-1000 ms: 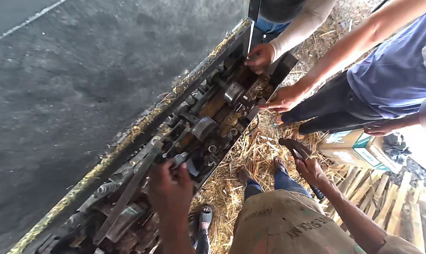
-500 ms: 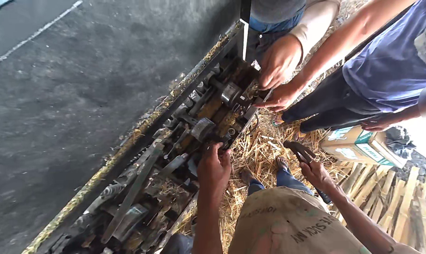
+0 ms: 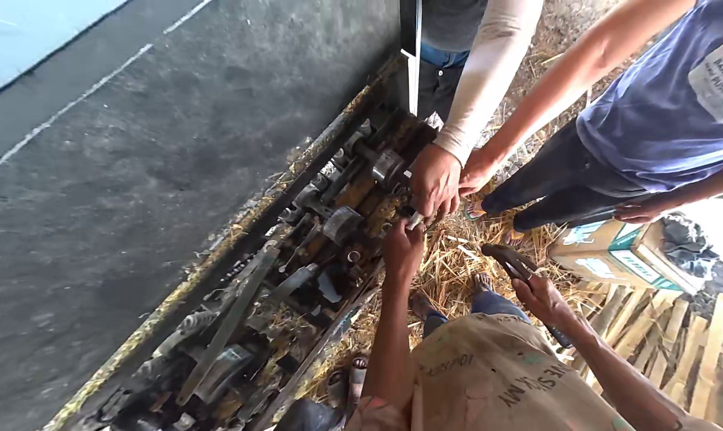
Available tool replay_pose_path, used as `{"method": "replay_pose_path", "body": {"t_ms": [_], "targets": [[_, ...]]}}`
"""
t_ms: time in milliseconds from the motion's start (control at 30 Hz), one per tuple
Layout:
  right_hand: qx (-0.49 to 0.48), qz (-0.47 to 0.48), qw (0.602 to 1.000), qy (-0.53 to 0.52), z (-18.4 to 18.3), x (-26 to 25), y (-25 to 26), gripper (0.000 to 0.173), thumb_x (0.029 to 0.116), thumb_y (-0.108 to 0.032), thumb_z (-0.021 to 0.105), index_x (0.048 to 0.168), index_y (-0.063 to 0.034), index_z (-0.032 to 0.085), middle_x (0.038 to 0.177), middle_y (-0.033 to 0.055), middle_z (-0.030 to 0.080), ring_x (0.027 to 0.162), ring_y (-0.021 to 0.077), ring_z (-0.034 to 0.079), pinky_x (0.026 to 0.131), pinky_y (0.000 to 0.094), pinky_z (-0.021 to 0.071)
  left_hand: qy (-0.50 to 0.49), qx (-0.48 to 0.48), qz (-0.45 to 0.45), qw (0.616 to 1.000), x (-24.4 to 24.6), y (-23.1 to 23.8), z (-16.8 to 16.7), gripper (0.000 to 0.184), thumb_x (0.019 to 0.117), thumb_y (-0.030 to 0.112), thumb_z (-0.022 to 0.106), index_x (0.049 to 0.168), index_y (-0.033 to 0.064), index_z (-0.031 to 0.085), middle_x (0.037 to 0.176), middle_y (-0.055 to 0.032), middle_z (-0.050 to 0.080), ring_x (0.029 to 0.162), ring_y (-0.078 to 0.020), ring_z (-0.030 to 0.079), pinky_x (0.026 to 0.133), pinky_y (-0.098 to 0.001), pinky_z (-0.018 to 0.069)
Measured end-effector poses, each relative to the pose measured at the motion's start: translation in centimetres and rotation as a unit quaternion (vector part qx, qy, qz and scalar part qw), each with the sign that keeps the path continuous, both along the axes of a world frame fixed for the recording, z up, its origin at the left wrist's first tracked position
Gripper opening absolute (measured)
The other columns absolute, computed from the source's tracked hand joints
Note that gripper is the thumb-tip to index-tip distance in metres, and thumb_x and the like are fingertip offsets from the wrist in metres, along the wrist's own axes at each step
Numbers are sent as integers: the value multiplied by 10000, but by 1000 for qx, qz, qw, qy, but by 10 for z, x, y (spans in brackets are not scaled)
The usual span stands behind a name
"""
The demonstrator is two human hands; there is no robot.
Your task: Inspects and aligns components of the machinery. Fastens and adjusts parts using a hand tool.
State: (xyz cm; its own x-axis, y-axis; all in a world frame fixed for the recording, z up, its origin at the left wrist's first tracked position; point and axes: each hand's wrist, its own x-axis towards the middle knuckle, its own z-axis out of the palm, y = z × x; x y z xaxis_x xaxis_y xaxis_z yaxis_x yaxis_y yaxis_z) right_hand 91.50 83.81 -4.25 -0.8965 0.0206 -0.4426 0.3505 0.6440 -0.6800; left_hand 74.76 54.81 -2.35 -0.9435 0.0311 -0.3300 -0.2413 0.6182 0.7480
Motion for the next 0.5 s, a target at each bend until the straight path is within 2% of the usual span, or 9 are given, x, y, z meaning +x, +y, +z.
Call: {"method": "replay_pose_path", "body": {"t_ms": [100,167,267,333,367,433,467,500], "targets": [[-10,21,1000,-7,8,0,22,528,1052,-483,420,1012,-5,641,689,51,600,603,159,617,602,394,552,4,11,34,999,0,19,-7,379,1048,318,578,1293,33,631,980,-179,712,865,-322,697,823,-566,563],[-16,35,999,-21,10,-8,38,514,1054,-473,419,1037,-8,638,699,62,605,614,179,625,616,418,557,-4,4,61,998,11,18,-5,405,1041,336,589,1316,40,624,1031,-173,711,915,-308,695,869,-550,559],[-12,97,994,-43,9,-29,67,503,1058,-468,420,1084,-12,632,729,93,608,644,225,622,651,468,542,-29,-12,113,993,46,5,-8,418,1041,312,582,1316,0,615,1076,-190,709,965,-302,702,904,-525,563],[-6,160,986,-53,12,-46,84,505,1044,-476,473,1175,-10,618,787,128,635,700,269,643,693,508,544,-48,-12,153,987,77,4,-7,397,1046,275,579,1317,-12,613,1111,-180,710,991,-274,703,930,-493,563],[-3,194,978,-74,16,-55,89,518,1035,-472,516,1256,-9,589,846,153,659,753,300,662,736,538,553,-51,-7,172,984,94,8,-5,380,1036,265,595,1304,-3,626,1074,-156,723,949,-243,712,900,-469,576],[4,258,958,-122,22,-74,90,510,1017,-418,571,1317,-7,533,928,187,665,823,348,671,788,581,549,-45,28,188,981,120,28,3,382,995,258,663,1280,5,637,980,-106,741,845,-179,716,814,-410,596],[1,289,946,-148,26,-83,86,496,1015,-379,581,1336,-7,516,955,201,662,847,363,670,801,593,543,-41,50,181,981,128,40,6,430,965,269,705,1293,4,624,979,-90,742,840,-157,717,798,-382,603],[-10,318,933,-168,31,-92,78,475,1015,-348,589,1339,-10,511,957,203,658,840,363,667,788,590,542,-38,69,162,984,133,50,6,537,922,306,754,1338,4,597,1060,-100,737,922,-167,723,849,-385,607]]}}
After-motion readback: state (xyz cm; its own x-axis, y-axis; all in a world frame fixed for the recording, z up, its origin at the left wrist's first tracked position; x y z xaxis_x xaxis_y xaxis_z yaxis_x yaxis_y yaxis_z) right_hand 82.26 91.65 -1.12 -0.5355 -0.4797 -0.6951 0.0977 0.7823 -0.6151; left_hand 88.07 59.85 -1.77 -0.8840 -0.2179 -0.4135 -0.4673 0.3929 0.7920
